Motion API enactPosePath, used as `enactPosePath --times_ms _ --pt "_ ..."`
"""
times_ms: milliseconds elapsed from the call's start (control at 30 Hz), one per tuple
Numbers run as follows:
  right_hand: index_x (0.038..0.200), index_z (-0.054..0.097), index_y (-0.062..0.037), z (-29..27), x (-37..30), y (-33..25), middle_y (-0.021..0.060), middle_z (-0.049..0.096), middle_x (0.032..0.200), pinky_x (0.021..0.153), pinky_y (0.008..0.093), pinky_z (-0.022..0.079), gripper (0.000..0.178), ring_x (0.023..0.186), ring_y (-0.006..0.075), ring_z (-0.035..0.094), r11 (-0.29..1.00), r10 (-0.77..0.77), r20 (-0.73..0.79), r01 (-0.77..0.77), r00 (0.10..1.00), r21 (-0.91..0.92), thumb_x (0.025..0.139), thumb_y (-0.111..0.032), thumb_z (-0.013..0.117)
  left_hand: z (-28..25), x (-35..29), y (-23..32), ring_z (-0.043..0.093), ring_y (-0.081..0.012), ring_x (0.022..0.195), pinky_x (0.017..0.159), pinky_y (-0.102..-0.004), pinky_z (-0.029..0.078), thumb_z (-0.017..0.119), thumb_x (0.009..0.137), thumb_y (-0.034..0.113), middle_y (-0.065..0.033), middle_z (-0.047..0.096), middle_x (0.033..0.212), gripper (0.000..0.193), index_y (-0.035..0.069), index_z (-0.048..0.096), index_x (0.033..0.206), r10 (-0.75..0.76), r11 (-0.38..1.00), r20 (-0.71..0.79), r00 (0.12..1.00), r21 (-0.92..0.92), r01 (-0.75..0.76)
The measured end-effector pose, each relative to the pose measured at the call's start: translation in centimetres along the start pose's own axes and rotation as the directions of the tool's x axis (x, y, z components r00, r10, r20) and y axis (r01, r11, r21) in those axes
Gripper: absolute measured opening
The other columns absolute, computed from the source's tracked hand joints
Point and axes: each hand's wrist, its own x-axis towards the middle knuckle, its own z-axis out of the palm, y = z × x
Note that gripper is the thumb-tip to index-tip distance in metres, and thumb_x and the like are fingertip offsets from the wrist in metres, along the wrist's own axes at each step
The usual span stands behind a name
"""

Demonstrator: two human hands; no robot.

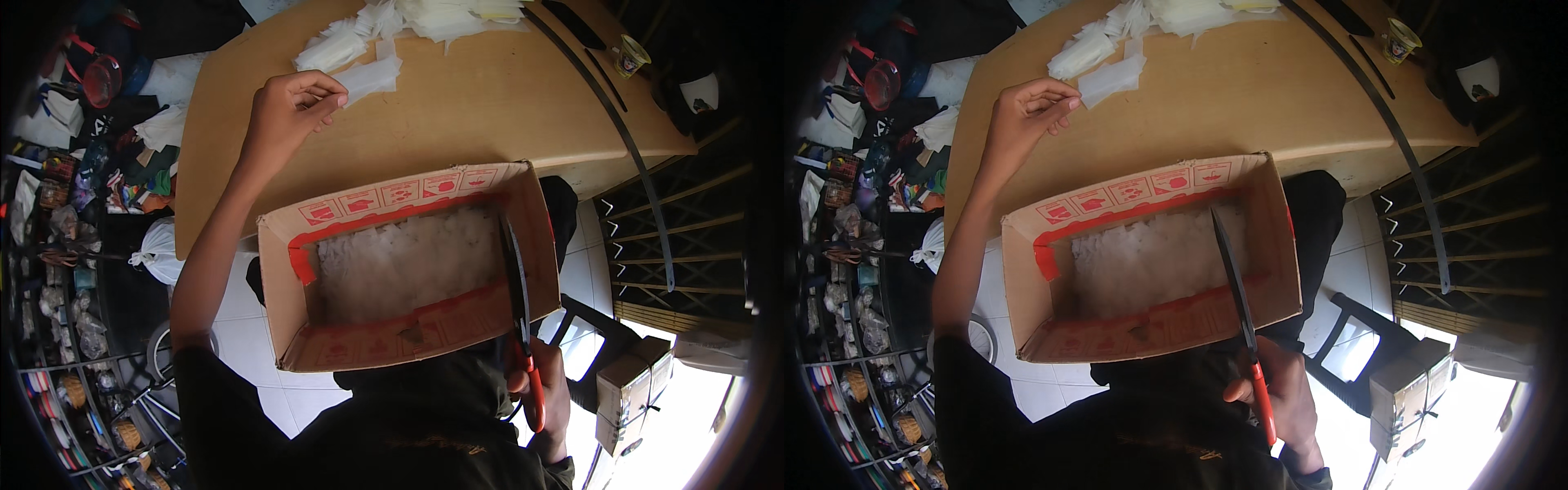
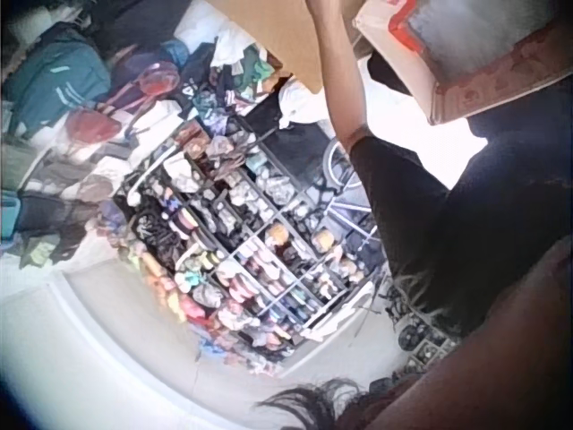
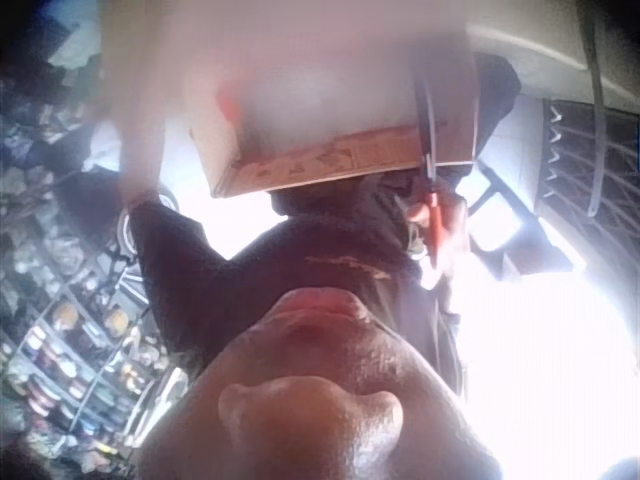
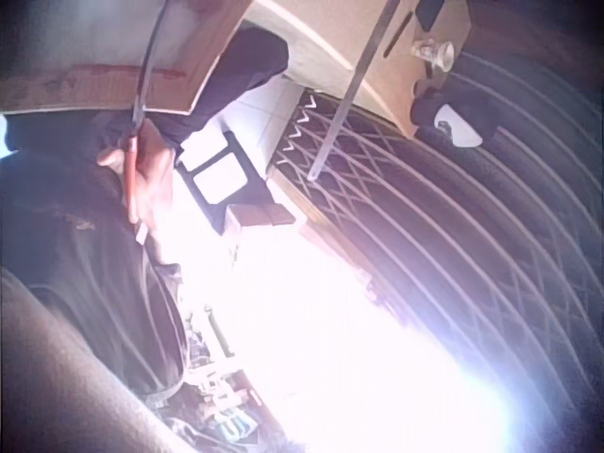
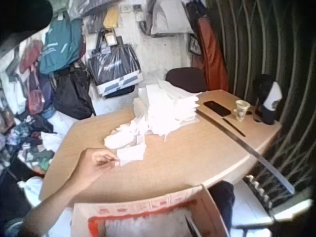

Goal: The person cuts strips of white foam with shears, placing the small cut pieces into a cardboard box.

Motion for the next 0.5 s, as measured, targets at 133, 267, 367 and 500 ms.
enactPosePath --times_ms 133,267,367,500 --pt "0.072 0.049 -0.0007 -0.2 0.2 -0.6 0.0012 0.043 0.057 0.051 0.0284 0.033 0.069 0.054 0.0114 0.039 1.0 0.022 0.082 -0.022 0.996 0.009 0.066 -0.064 0.074 1.6 1.6 -3.4 0.065 -0.0258 0.083 0.077 -0.0344 0.051 0.071 0.082 0.011 -0.0156 0.066 0.094 0.027 -0.005 0.063 0.103 0.222 0.926 -0.099 0.97 0.333 -0.178" --pt "0.072 0.05 -0.0005 0.0 0.0 -1.3 0.001 0.043 0.057 0.05 0.0283 0.033 0.071 0.054 0.0113 0.039 1.0 0.016 0.013 -0.016 1.0 -0.023 0.066 -0.068 0.07 3.5 3.0 -5.2 0.057 -0.035 0.107 0.094 -0.0386 0.045 0.066 0.084 0.011 -0.0187 0.062 0.112 0.031 -0.002 0.061 0.113 0.324 0.854 -0.063 0.944 0.45 -0.263" --pt "0.072 0.05 -0.0004 0.0 0.0 -1.1 0.0009 0.043 0.057 0.05 0.0282 0.032 0.071 0.054 0.0111 0.039 1.0 0.017 0.028 -0.016 0.999 -0.027 0.066 -0.069 0.07 3.5 3.3 -6.2 0.058 -0.0363 0.105 0.092 -0.04 0.046 0.061 0.086 0.006 -0.0219 0.062 0.111 0.028 -0.003 0.061 0.113 0.335 0.831 -0.041 0.941 0.485 -0.274" --pt "0.072 0.05 -0.0007 0.2 0.0 -0.8 0.0011 0.043 0.056 0.05 0.0281 0.032 0.07 0.053 0.0111 0.039 1.0 0.012 0.009 -0.011 1.0 -0.022 0.068 -0.068 0.069 3.7 3.2 -5.8 0.061 -0.0385 0.099 0.084 -0.0433 0.05 0.054 0.083 -0.002 -0.0253 0.062 0.104 0.026 -0.005 0.061 0.108 0.324 0.739 0.017 0.946 0.619 -0.265"
